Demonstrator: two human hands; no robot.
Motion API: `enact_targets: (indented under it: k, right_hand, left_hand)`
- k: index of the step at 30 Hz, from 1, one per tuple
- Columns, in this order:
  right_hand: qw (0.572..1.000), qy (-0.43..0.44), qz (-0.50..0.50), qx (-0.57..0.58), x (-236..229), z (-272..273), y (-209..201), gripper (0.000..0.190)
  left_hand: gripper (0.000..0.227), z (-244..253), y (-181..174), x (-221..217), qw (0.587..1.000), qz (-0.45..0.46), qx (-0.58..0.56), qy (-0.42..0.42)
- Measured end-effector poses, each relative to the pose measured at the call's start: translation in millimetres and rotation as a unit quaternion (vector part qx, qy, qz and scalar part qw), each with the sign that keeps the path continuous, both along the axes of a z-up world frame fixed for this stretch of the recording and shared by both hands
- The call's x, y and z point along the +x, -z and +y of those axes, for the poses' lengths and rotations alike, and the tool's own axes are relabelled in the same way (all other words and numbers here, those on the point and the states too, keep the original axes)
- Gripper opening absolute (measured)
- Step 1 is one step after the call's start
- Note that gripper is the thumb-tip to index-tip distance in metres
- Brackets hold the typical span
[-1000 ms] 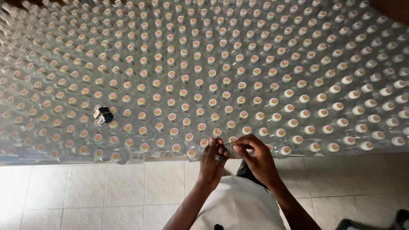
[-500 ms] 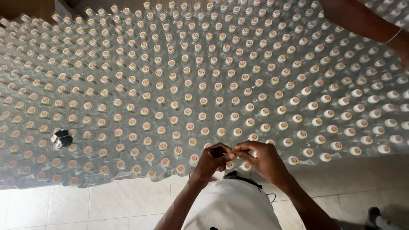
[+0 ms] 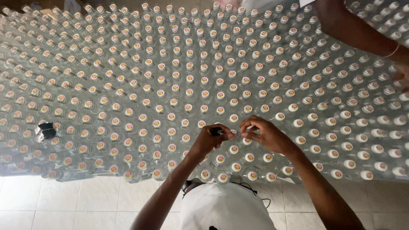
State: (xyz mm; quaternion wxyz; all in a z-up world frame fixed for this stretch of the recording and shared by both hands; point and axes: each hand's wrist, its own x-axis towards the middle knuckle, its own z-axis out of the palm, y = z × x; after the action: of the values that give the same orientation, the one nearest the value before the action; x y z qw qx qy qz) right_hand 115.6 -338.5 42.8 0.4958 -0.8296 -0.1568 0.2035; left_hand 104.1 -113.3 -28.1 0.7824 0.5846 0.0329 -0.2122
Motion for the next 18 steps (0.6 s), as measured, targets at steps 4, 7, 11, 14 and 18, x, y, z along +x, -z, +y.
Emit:
enact_targets:
  k: [4,7,11,14,18]
  right_hand:
    - [0.991,-0.035,-0.108,-0.071,35.9,-12.5,23.4,0.009]
    - [0.972,-0.059,-0.208,-0.097,63.8,-15.6,43.2,0.012]
    - [0.972,-0.056,-0.204,-0.106,86.9,-17.3,61.6,0.01]
    - [0.968,-0.067,-0.215,-0.112,94.6,-17.5,68.1,0.01]
    - [0.964,-0.088,-0.219,-0.122,104.0,-20.0,82.3,0.009]
  left_hand:
    - [0.021,-18.9,2.9,28.3,0.988,-0.083,0.128,-0.015]
    - [0.018,-32.1,11.7,43.8,0.963,-0.143,0.221,-0.059]
    - [0.016,-39.5,21.7,51.7,0.935,-0.18,0.294,-0.083]
    - [0.014,-42.2,28.1,50.3,0.924,-0.181,0.328,-0.077]
    - [0.016,-44.7,32.6,47.3,0.914,-0.156,0.369,-0.067]
